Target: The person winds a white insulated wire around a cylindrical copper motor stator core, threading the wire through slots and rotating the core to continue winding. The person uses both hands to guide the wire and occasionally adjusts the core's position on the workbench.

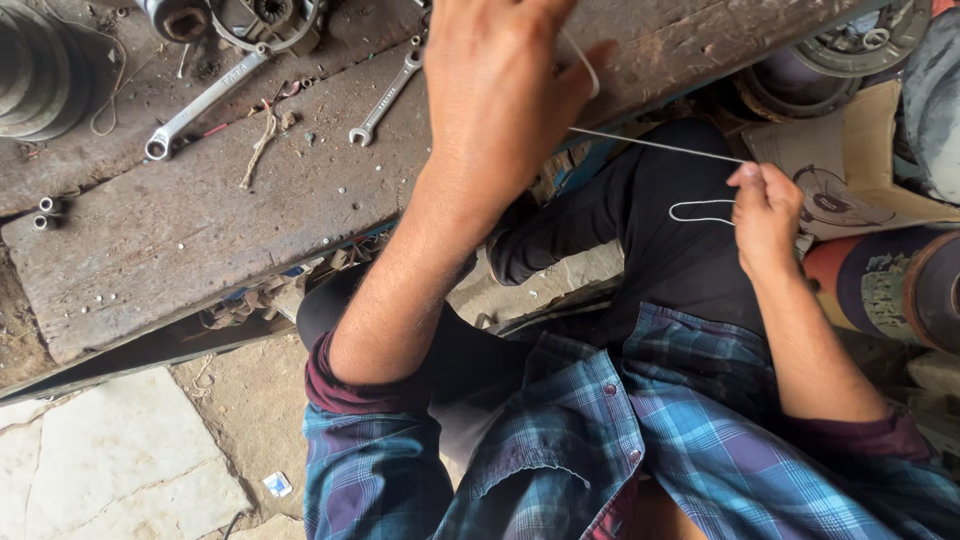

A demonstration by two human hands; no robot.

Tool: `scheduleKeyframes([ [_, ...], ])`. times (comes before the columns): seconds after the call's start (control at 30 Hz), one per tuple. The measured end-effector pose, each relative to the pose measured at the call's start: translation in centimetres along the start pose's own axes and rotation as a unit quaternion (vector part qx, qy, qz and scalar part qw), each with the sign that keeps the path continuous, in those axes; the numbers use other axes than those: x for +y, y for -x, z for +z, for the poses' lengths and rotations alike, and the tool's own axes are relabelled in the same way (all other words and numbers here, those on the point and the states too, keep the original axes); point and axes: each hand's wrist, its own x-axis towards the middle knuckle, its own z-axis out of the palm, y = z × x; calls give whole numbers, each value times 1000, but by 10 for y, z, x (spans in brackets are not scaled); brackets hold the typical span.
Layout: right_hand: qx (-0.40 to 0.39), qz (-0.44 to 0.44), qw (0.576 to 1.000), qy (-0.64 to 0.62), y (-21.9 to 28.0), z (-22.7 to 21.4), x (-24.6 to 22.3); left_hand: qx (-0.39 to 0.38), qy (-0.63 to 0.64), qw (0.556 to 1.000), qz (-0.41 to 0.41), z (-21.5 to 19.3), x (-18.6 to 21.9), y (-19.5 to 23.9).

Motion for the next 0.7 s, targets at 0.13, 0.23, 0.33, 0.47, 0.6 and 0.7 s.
scheduleKeyframes([
  [0.13, 46, 17, 998, 35, 8, -44, 26, -27, -2, 999, -41, 6, -6, 7],
  [0.23, 78, 2, 993, 92, 15, -75, 39, -30, 8, 999, -22, 6, -9, 9],
  [0.33, 100, 6, 987, 124, 24, -97, 52, -95, -25, 995, -7, 5, -11, 8],
  [0.47, 122, 81, 984, 102, 29, -115, 70, -187, -4, 980, 69, -11, -29, 5],
  [0.6, 133, 90, 983, 91, 28, -127, 90, -201, 20, 976, 78, -19, -36, 5],
  [0.7, 146, 97, 981, 86, 24, -132, 99, -206, 69, 972, 91, -21, -36, 4],
])
